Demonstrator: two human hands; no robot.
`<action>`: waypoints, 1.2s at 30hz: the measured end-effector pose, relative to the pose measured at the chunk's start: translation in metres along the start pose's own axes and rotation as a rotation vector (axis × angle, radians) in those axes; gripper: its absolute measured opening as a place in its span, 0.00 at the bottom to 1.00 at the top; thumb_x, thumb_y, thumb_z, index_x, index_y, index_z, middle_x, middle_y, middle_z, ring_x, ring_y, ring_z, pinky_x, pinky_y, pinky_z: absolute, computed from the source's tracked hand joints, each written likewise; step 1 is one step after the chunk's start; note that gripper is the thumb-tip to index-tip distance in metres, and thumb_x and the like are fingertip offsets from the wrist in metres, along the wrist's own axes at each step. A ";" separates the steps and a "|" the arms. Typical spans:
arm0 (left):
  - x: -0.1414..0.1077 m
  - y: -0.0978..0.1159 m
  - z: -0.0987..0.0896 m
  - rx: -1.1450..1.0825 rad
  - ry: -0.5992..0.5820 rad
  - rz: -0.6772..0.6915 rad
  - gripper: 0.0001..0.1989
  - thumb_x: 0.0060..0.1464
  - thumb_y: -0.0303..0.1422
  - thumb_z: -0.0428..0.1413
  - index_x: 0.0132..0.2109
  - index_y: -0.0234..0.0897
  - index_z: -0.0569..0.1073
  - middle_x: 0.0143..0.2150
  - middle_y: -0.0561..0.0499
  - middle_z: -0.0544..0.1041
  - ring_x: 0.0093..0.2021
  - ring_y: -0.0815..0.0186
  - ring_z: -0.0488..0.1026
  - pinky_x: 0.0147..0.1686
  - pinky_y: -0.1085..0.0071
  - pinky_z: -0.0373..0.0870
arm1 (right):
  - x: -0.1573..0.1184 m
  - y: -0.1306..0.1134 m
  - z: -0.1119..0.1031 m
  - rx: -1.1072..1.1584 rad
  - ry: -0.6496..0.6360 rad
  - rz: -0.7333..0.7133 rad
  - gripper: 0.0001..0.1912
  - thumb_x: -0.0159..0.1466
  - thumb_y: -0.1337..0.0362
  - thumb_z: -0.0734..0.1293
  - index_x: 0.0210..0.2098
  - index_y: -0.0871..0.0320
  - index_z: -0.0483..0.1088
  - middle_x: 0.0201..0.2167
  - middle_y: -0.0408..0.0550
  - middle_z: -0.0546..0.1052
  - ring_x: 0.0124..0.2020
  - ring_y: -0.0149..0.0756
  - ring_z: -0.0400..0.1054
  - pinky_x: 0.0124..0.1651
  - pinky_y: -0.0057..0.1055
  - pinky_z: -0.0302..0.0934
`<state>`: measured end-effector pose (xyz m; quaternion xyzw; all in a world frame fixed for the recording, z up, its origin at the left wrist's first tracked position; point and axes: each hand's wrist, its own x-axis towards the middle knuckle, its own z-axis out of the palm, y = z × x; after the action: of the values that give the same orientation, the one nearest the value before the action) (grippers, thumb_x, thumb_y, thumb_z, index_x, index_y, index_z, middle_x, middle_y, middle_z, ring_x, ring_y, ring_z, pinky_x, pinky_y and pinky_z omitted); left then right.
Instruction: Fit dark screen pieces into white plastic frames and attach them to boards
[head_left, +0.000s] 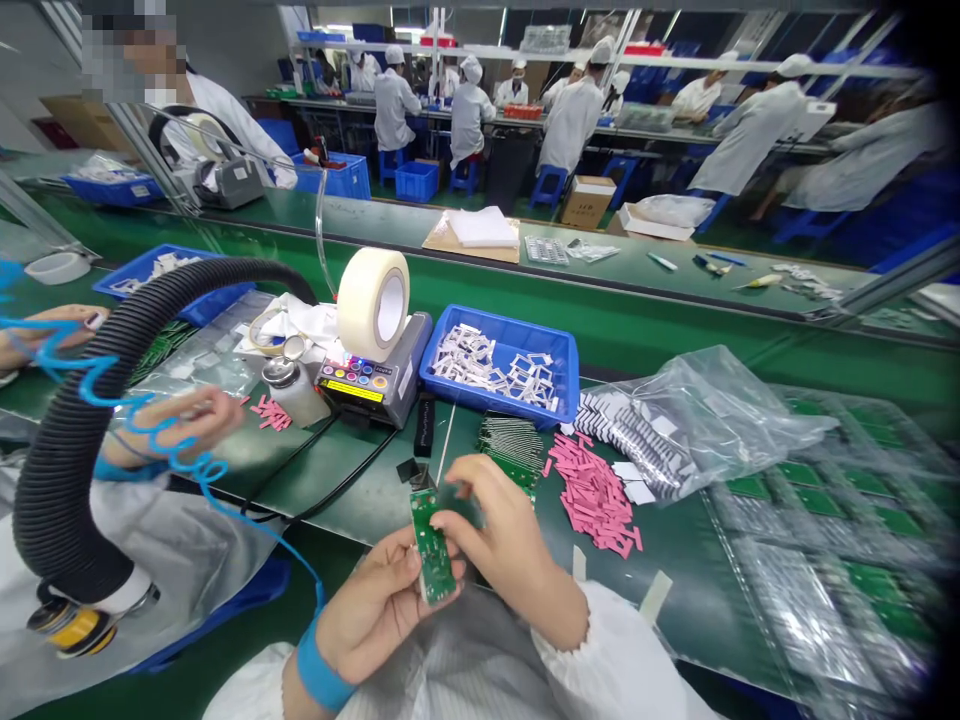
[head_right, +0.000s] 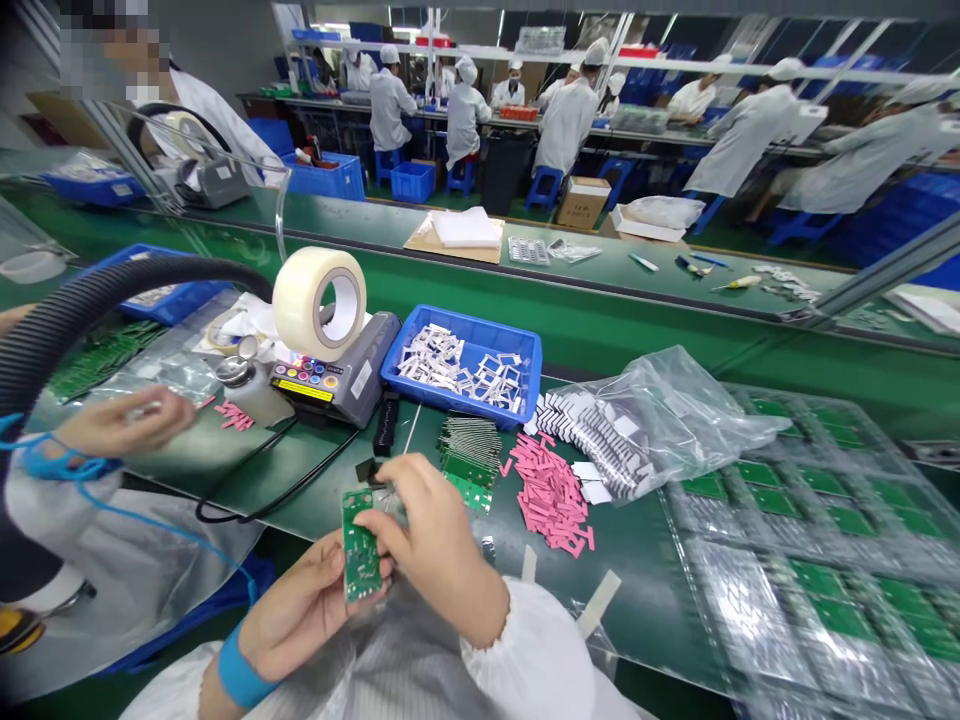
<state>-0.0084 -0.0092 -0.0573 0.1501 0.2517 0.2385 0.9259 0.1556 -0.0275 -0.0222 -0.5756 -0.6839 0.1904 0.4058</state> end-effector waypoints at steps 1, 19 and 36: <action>0.003 -0.001 0.001 0.007 0.018 0.041 0.11 0.48 0.31 0.62 0.41 0.34 0.77 0.39 0.47 0.79 0.40 0.66 0.76 0.44 0.71 0.72 | -0.004 -0.003 0.000 -0.045 -0.001 0.058 0.10 0.62 0.58 0.66 0.38 0.58 0.66 0.34 0.48 0.72 0.34 0.36 0.66 0.34 0.32 0.61; 0.011 0.005 -0.014 0.042 0.459 0.103 0.10 0.49 0.30 0.61 0.42 0.36 0.75 0.36 0.48 0.77 0.37 0.66 0.74 0.42 0.67 0.71 | 0.089 0.196 -0.157 -0.648 0.374 0.597 0.11 0.58 0.62 0.65 0.40 0.61 0.69 0.38 0.56 0.76 0.39 0.44 0.69 0.41 0.38 0.61; 0.011 -0.004 -0.023 -0.047 0.558 0.144 0.06 0.53 0.23 0.53 0.38 0.34 0.73 0.26 0.54 0.70 0.27 0.72 0.69 0.31 0.72 0.71 | 0.027 0.109 -0.113 -0.480 -0.073 0.358 0.13 0.61 0.59 0.65 0.46 0.51 0.72 0.41 0.44 0.76 0.42 0.34 0.70 0.48 0.32 0.63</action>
<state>-0.0105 -0.0034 -0.0825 0.0747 0.4797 0.3415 0.8048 0.3118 0.0032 -0.0255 -0.7592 -0.6112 0.1126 0.1932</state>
